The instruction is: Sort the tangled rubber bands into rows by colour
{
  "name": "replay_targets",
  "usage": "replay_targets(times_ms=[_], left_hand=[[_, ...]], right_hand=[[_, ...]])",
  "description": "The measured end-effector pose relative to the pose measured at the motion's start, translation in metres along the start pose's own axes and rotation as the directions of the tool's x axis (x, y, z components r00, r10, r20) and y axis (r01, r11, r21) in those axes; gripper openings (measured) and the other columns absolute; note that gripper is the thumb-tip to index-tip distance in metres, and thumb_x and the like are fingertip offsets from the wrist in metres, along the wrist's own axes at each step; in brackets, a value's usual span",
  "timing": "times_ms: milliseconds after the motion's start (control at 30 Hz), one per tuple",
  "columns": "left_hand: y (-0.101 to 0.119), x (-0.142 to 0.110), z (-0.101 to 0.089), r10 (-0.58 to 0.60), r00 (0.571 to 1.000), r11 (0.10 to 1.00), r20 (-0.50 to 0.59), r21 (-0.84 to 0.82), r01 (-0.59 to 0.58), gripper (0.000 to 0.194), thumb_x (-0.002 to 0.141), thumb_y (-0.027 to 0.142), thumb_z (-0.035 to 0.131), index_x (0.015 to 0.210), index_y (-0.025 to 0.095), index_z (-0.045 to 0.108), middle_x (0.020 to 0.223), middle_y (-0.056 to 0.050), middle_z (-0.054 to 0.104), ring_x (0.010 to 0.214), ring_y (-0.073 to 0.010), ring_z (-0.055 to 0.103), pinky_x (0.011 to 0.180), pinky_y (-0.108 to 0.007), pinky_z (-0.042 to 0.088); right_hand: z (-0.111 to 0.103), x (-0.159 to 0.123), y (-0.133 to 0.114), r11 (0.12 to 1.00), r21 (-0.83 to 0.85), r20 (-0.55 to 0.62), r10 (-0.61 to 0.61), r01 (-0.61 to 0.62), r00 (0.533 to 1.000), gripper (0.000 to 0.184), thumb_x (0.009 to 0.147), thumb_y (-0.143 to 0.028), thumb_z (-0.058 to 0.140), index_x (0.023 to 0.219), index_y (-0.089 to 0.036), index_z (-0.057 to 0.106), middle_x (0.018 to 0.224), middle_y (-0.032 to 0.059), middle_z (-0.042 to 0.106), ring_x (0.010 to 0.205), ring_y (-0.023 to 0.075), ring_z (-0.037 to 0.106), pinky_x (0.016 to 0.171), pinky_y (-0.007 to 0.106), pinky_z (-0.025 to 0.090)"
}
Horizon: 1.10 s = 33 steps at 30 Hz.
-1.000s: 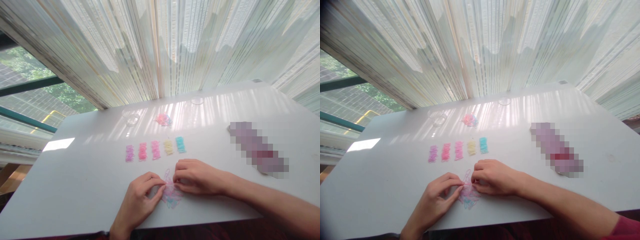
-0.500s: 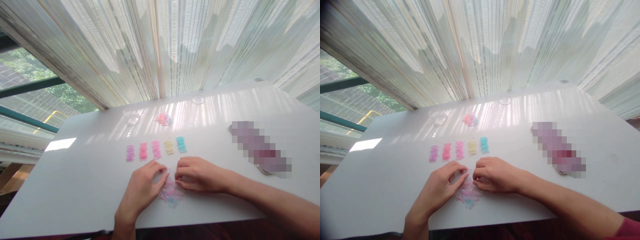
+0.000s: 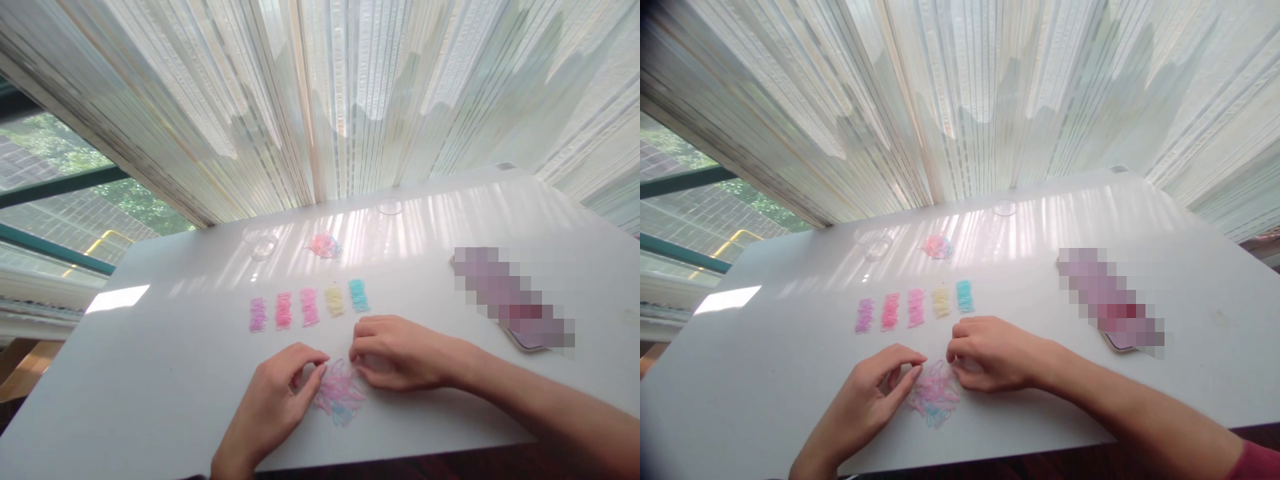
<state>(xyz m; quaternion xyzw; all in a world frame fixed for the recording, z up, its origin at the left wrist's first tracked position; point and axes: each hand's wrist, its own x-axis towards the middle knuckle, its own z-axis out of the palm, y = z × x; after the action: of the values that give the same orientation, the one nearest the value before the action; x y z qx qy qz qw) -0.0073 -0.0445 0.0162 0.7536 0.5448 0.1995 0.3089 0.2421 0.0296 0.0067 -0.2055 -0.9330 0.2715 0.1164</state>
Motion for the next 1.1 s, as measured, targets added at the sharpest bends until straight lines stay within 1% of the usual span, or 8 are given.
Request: replay_targets(times_ms=[133,267,400,533,667,800,900,1100], left_hand=[[-0.009,-0.024,-0.005,0.085,0.992,0.995,-0.096,0.069,-0.078,0.013,0.096,0.022,0.062,0.106,0.026,0.070,0.094,-0.002,0.074,0.066,-0.0149,0.065,0.064,-0.024,0.055],[-0.021,-0.048,-0.002,0.114,0.985,0.985,-0.130,0.147,-0.094,0.029,0.087,0.015,0.070,0.113,0.026,0.069,0.098,-0.003,0.074,0.073,-0.0170,0.070,0.065,-0.023,0.059],[-0.023,-0.055,0.010,0.115,0.979,0.979,-0.170,0.184,-0.083,0.018,0.090,0.018,0.071,0.107,0.025,0.071,0.094,-0.004,0.073,0.076,-0.0182,0.071,0.067,-0.024,0.060],[-0.018,-0.052,0.014,0.121,0.975,0.985,-0.185,0.146,-0.095,0.014,0.097,0.015,0.062,0.101,0.024,0.073,0.090,-0.004,0.073,0.079,-0.0176,0.071,0.069,-0.024,0.059],[-0.016,-0.047,0.010,0.142,0.955,0.989,-0.260,0.072,-0.128,0.013,0.097,0.015,0.063,0.102,0.023,0.072,0.088,-0.004,0.073,0.065,-0.0139,0.064,0.059,-0.022,0.055],[-0.010,-0.032,0.011,0.172,0.929,0.982,-0.327,-0.022,-0.190,0.012,0.096,0.015,0.066,0.103,0.022,0.072,0.086,-0.003,0.072,0.057,-0.0111,0.056,0.054,-0.021,0.052],[0.001,-0.015,0.015,0.214,0.913,0.966,-0.347,-0.066,-0.251,0.012,0.096,0.014,0.067,0.102,0.022,0.073,0.084,-0.003,0.072,0.058,-0.0108,0.056,0.053,-0.021,0.051],[0.008,0.002,0.024,0.171,0.927,0.946,-0.335,-0.208,-0.250,0.010,0.095,0.015,0.068,0.097,0.021,0.075,0.082,-0.003,0.073,0.060,-0.0109,0.058,0.052,-0.019,0.050]], right_hand=[[-0.004,-0.001,-0.003,0.999,0.029,0.049,0.015,-0.016,0.999,0.008,0.088,-0.022,0.071,0.095,-0.019,0.071,0.088,0.0031,0.065,0.079,0.0186,0.061,0.072,0.029,0.044],[0.002,0.001,-0.005,1.000,-0.007,0.062,-0.005,0.006,0.998,0.006,0.091,-0.018,0.065,0.086,-0.019,0.069,0.082,0.0017,0.063,0.075,0.0172,0.058,0.069,0.029,0.041],[0.008,0.001,-0.003,1.000,0.013,0.030,-0.022,0.021,0.999,0.009,0.092,-0.017,0.063,0.084,-0.019,0.068,0.080,0.0017,0.062,0.074,0.0168,0.057,0.069,0.028,0.041],[0.010,0.000,-0.001,0.997,0.066,-0.030,-0.022,0.024,0.999,0.008,0.092,-0.019,0.063,0.092,-0.019,0.071,0.085,0.0040,0.065,0.077,0.0176,0.059,0.071,0.029,0.043],[0.011,0.000,-0.003,0.995,0.081,-0.118,-0.043,0.053,0.992,0.015,0.094,-0.021,0.061,0.104,-0.018,0.072,0.088,0.0055,0.067,0.077,0.0182,0.060,0.072,0.029,0.046],[0.012,0.002,-0.006,0.987,0.143,-0.242,-0.039,0.075,0.969,0.020,0.098,-0.032,0.063,0.110,-0.018,0.070,0.089,0.0059,0.069,0.079,0.0176,0.062,0.074,0.028,0.049],[0.013,0.002,-0.008,0.982,0.159,-0.298,-0.053,0.104,0.953,0.019,0.100,-0.035,0.061,0.105,-0.018,0.070,0.086,0.0051,0.070,0.076,0.0164,0.062,0.071,0.027,0.049],[0.017,0.003,-0.008,0.986,0.113,-0.371,-0.072,0.122,0.926,0.019,0.103,-0.027,0.055,0.094,-0.018,0.069,0.080,0.0044,0.070,0.072,0.0151,0.062,0.069,0.026,0.047]])
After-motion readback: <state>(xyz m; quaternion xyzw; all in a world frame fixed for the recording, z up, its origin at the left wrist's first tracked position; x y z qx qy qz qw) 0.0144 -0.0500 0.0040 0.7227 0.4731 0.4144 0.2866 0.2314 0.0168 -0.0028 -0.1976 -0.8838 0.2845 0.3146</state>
